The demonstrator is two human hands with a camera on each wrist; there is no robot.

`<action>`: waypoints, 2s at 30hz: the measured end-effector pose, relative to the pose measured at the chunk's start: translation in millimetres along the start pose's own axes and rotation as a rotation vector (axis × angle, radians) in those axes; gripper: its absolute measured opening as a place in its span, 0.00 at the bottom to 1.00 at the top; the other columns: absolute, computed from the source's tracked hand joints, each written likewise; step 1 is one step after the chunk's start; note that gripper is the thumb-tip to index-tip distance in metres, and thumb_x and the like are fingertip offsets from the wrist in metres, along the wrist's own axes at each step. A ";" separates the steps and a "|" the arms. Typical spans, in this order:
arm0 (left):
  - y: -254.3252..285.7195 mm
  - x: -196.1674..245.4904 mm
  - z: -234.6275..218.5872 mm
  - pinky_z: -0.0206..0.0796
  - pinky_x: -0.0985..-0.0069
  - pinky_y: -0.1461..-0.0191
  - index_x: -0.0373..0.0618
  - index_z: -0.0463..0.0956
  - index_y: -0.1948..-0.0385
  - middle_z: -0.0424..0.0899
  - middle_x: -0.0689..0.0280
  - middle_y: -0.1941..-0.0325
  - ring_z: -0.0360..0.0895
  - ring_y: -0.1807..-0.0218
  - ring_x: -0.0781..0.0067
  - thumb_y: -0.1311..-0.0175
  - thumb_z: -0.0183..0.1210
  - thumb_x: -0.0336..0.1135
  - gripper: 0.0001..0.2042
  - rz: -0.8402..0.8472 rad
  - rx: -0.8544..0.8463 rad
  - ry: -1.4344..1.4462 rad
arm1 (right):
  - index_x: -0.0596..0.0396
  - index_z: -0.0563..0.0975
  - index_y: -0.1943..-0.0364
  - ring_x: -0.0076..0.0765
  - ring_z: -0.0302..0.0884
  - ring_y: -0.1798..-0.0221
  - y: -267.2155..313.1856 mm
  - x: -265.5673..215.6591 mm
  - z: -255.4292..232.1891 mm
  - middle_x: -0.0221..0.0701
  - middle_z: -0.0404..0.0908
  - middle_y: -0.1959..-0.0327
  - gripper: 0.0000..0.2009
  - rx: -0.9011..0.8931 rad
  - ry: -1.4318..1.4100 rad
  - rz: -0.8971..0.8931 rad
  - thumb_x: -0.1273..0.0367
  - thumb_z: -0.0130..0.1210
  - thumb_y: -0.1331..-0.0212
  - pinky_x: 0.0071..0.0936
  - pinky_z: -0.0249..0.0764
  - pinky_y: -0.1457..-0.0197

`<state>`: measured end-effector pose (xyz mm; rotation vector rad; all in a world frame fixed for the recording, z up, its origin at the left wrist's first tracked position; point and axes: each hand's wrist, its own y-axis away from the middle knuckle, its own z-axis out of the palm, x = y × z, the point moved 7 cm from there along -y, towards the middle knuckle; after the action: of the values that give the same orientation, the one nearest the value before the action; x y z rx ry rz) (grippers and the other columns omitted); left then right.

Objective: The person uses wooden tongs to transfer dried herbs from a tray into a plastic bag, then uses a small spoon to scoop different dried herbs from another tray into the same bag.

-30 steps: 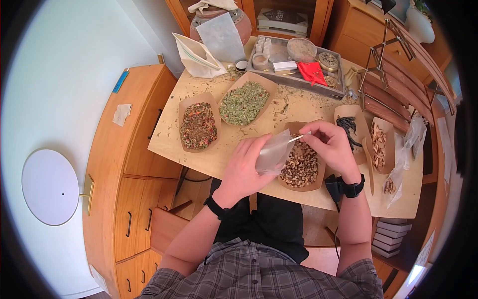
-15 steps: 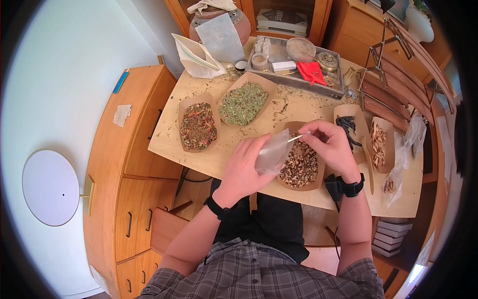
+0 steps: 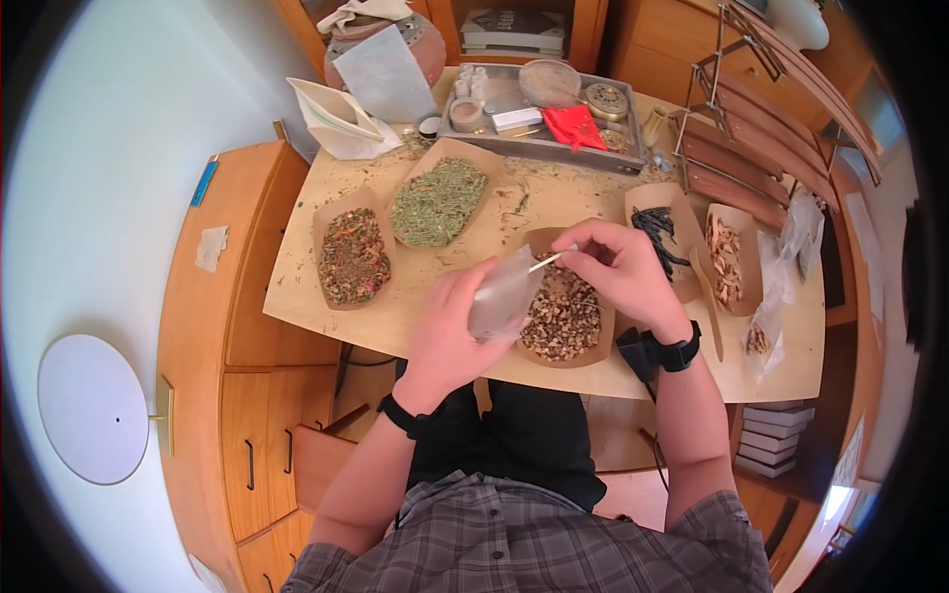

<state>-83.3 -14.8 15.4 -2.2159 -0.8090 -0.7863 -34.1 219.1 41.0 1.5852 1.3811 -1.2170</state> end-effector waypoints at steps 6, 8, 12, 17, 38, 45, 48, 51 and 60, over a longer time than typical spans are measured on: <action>0.3 -0.3 0.4 0.75 0.56 0.32 0.42 0.74 0.27 0.84 0.51 0.36 0.82 0.36 0.46 0.42 0.83 0.37 0.40 -0.005 0.008 0.013 | 0.58 0.89 0.48 0.12 0.83 0.59 0.1 -0.8 -3.6 0.23 0.92 0.59 0.07 -0.021 0.000 0.036 0.74 0.67 0.25 0.18 0.79 0.54; -0.7 1.4 -0.4 0.75 0.56 0.32 0.42 0.75 0.27 0.84 0.51 0.36 0.82 0.36 0.46 0.42 0.83 0.37 0.39 -0.005 0.008 0.014 | 0.58 0.89 0.47 0.12 0.83 0.58 -0.3 -0.5 -6.8 0.23 0.92 0.58 0.07 -0.009 0.021 0.034 0.74 0.67 0.25 0.18 0.79 0.53; -1.1 2.8 -1.6 0.76 0.55 0.33 0.42 0.75 0.28 0.84 0.51 0.38 0.82 0.37 0.45 0.42 0.83 0.37 0.39 0.022 0.023 -0.020 | 0.57 0.90 0.49 0.13 0.77 0.65 -0.8 1.1 -9.9 0.22 0.90 0.66 0.08 0.070 -0.016 -0.021 0.73 0.66 0.26 0.22 0.76 0.59; -1.6 4.0 -2.8 0.76 0.54 0.34 0.42 0.75 0.28 0.84 0.50 0.39 0.82 0.39 0.44 0.43 0.83 0.38 0.39 0.038 0.030 -0.036 | 0.57 0.90 0.48 0.13 0.78 0.64 -2.0 5.9 -13.6 0.22 0.89 0.65 0.08 0.123 -0.053 -0.039 0.73 0.66 0.26 0.21 0.76 0.58; -2.1 5.6 -3.2 0.76 0.54 0.36 0.41 0.76 0.29 0.85 0.50 0.41 0.83 0.41 0.43 0.44 0.83 0.38 0.39 0.059 0.049 -0.057 | 0.57 0.89 0.48 0.17 0.79 0.64 -2.0 6.8 -22.0 0.24 0.85 0.66 0.09 0.215 -0.009 -0.030 0.72 0.66 0.27 0.21 0.77 0.57; -2.4 6.2 -3.7 0.76 0.54 0.37 0.41 0.76 0.29 0.85 0.50 0.42 0.83 0.42 0.44 0.44 0.84 0.39 0.39 0.074 0.056 -0.068 | 0.57 0.90 0.48 0.17 0.79 0.62 -1.8 4.3 -26.2 0.23 0.85 0.63 0.08 0.232 -0.072 -0.075 0.72 0.64 0.25 0.21 0.76 0.56; -2.2 5.8 -3.4 0.76 0.55 0.37 0.41 0.76 0.29 0.85 0.50 0.42 0.83 0.42 0.44 0.44 0.84 0.39 0.39 0.057 0.048 -0.068 | 0.57 0.90 0.49 0.18 0.79 0.60 -2.1 4.5 -29.5 0.24 0.84 0.59 0.09 0.268 -0.063 -0.131 0.74 0.63 0.26 0.21 0.75 0.54; -2.4 7.0 -3.9 0.76 0.55 0.37 0.41 0.76 0.29 0.85 0.50 0.42 0.83 0.42 0.44 0.44 0.84 0.39 0.39 0.061 0.051 -0.067 | 0.57 0.90 0.50 0.19 0.78 0.59 0.2 -0.4 -32.1 0.25 0.83 0.58 0.10 0.268 -0.042 -0.107 0.76 0.60 0.28 0.22 0.75 0.53; -2.4 5.8 -3.3 0.76 0.54 0.35 0.41 0.76 0.29 0.85 0.50 0.40 0.83 0.40 0.44 0.44 0.84 0.38 0.40 0.060 0.039 -0.058 | 0.58 0.89 0.50 0.17 0.75 0.61 -0.1 5.8 -32.5 0.21 0.80 0.61 0.13 0.294 -0.050 -0.076 0.75 0.57 0.33 0.21 0.74 0.53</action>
<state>-82.4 -13.9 22.4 -2.2269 -0.7756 -0.6747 -27.6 251.2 45.8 1.6975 1.2857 -1.5532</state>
